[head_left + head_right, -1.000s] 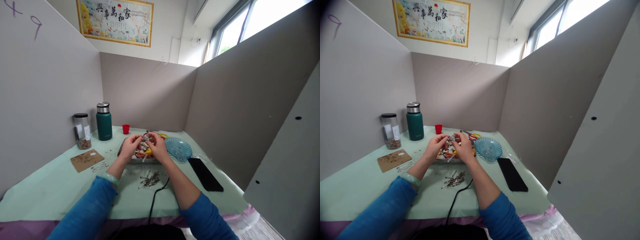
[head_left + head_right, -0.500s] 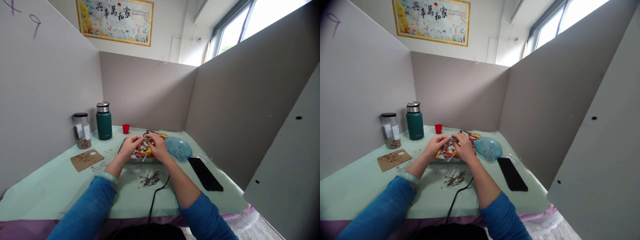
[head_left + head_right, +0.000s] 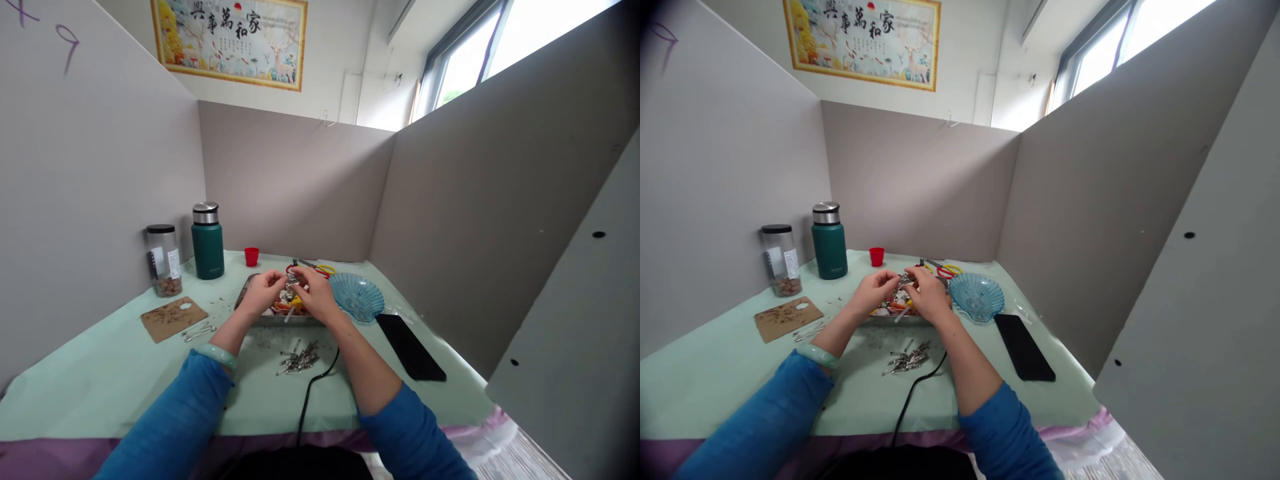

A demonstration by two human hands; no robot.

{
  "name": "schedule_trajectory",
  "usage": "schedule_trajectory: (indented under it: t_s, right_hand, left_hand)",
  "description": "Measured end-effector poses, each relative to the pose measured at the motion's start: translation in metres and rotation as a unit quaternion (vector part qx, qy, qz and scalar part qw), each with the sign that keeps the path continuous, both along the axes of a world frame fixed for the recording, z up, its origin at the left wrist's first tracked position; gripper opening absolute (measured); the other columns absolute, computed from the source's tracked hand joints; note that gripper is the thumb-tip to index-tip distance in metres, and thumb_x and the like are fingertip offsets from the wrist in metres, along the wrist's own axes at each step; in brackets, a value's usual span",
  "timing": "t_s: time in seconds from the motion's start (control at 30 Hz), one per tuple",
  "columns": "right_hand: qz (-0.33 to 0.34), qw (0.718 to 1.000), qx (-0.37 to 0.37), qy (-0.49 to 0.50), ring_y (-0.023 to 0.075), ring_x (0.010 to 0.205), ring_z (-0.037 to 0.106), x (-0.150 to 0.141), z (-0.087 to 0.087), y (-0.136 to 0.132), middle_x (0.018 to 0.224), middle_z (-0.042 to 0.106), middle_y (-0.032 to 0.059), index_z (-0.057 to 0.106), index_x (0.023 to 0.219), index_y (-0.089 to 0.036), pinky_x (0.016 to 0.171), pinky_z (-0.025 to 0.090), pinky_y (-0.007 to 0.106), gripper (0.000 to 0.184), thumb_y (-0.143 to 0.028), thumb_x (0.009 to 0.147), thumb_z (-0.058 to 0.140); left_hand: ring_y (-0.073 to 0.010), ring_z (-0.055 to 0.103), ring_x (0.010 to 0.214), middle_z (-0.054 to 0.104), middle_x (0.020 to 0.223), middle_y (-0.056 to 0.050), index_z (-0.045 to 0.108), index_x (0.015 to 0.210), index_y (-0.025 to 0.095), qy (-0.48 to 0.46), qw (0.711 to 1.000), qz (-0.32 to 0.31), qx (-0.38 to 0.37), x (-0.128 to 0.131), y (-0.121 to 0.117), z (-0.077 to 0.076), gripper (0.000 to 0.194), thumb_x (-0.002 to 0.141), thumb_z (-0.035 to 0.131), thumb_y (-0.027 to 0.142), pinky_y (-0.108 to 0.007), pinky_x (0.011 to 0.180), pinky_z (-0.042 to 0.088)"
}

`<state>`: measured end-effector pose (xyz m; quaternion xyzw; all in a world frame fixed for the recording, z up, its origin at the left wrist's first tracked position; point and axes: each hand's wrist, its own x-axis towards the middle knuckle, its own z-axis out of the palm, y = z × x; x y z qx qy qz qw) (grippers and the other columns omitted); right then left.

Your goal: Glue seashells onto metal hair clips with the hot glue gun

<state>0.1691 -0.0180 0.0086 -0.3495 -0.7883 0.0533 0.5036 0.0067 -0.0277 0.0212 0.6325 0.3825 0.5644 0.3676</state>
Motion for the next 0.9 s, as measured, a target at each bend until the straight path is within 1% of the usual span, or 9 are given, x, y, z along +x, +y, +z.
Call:
schedule_trajectory:
  t_s: [0.17, 0.27, 0.4, 0.47, 0.53, 0.63, 0.73, 0.83, 0.9]
  right_hand:
    - [-0.005, 1.000, -0.009, -0.007, 0.0176, 0.087, 0.063, 0.001, -0.001, 0.001, 0.104, 0.067, 0.0061, 0.061, 0.111, -0.021, 0.081, 0.047, 0.031, 0.030, -0.021, 0.081, 0.059]
    - [-0.010, 1.000, -0.022, 0.001, 0.0177, 0.085, 0.063, 0.001, -0.001, 0.003, 0.100, 0.069, 0.0053, 0.063, 0.107, -0.022, 0.079, 0.047, 0.030, 0.026, -0.023, 0.082, 0.058]
    - [-0.005, 0.999, -0.033, 0.027, 0.0183, 0.084, 0.064, 0.001, -0.002, 0.005, 0.095, 0.070, 0.0049, 0.066, 0.103, -0.022, 0.078, 0.048, 0.030, 0.023, -0.025, 0.081, 0.060]
    - [-0.008, 0.998, -0.042, 0.043, 0.0185, 0.083, 0.064, 0.004, -0.002, 0.008, 0.091, 0.071, 0.0047, 0.067, 0.101, -0.022, 0.078, 0.048, 0.031, 0.022, -0.027, 0.081, 0.060]
    - [-0.031, 0.996, -0.056, 0.063, 0.0186, 0.081, 0.065, 0.011, 0.000, 0.013, 0.088, 0.071, 0.0042, 0.068, 0.100, -0.021, 0.077, 0.049, 0.031, 0.022, -0.028, 0.081, 0.059]
    - [-0.112, 0.987, -0.088, 0.079, 0.0190, 0.079, 0.065, 0.031, 0.003, 0.023, 0.084, 0.071, 0.0041, 0.069, 0.095, -0.021, 0.075, 0.048, 0.030, 0.020, -0.028, 0.080, 0.059]
    - [-0.232, 0.964, -0.130, 0.022, 0.0199, 0.081, 0.066, 0.060, 0.006, 0.031, 0.087, 0.072, 0.0070, 0.070, 0.093, -0.019, 0.073, 0.047, 0.029, 0.019, -0.024, 0.079, 0.059]
    - [-0.348, 0.914, -0.185, -0.089, 0.0234, 0.085, 0.066, 0.088, 0.004, 0.036, 0.087, 0.072, 0.0117, 0.072, 0.086, -0.019, 0.072, 0.045, 0.030, 0.016, -0.024, 0.079, 0.059]
    - [-0.402, 0.879, -0.220, -0.132, 0.0259, 0.089, 0.066, 0.102, 0.000, 0.038, 0.090, 0.071, 0.0146, 0.072, 0.085, -0.019, 0.071, 0.045, 0.031, 0.017, -0.025, 0.080, 0.058]
  left_hand:
    - [-0.0107, 0.049, 0.045, 0.054, 0.054, 0.003, 0.061, 0.074, 0.016, 0.018, 1.000, 0.014, 0.013, -0.001, 0.003, -0.002, 0.028, 0.067, 0.069, 0.042, -0.022, 0.046, 0.038]
    - [-0.0102, 0.049, 0.044, 0.054, 0.054, 0.004, 0.061, 0.075, 0.016, 0.018, 1.000, 0.006, 0.011, -0.002, 0.003, -0.003, 0.028, 0.069, 0.068, 0.042, -0.022, 0.046, 0.038]
    - [-0.0092, 0.049, 0.044, 0.056, 0.058, 0.002, 0.061, 0.074, 0.015, -0.007, 1.000, -0.007, -0.005, -0.001, 0.001, -0.001, 0.030, 0.067, 0.070, 0.043, -0.022, 0.046, 0.038]
    - [-0.0087, 0.048, 0.043, 0.058, 0.060, 0.002, 0.061, 0.071, 0.015, -0.021, 1.000, 0.008, -0.012, -0.003, 0.003, 0.000, 0.029, 0.066, 0.071, 0.042, -0.022, 0.045, 0.038]
    - [-0.0083, 0.048, 0.041, 0.060, 0.060, 0.001, 0.061, 0.069, 0.015, -0.035, 0.998, 0.039, -0.018, -0.007, 0.006, 0.000, 0.028, 0.065, 0.070, 0.042, -0.022, 0.045, 0.038]
    - [-0.0081, 0.047, 0.039, 0.062, 0.062, 0.000, 0.061, 0.070, 0.016, -0.055, 0.994, 0.091, -0.040, -0.016, 0.013, 0.000, 0.026, 0.062, 0.071, 0.039, -0.022, 0.043, 0.038]
    - [-0.0083, 0.047, 0.037, 0.062, 0.059, 0.000, 0.061, 0.068, 0.015, -0.062, 0.990, 0.118, -0.054, -0.023, 0.018, 0.000, 0.024, 0.060, 0.070, 0.036, -0.022, 0.041, 0.039]
    - [-0.0082, 0.046, 0.036, 0.061, 0.056, 0.000, 0.061, 0.066, 0.015, -0.062, 0.988, 0.128, -0.057, -0.025, 0.018, 0.001, 0.023, 0.058, 0.071, 0.035, -0.022, 0.040, 0.041]
    - [-0.0085, 0.046, 0.035, 0.061, 0.056, 0.000, 0.061, 0.066, 0.015, -0.052, 0.989, 0.128, -0.059, -0.024, 0.017, 0.002, 0.023, 0.057, 0.071, 0.035, -0.022, 0.040, 0.040]
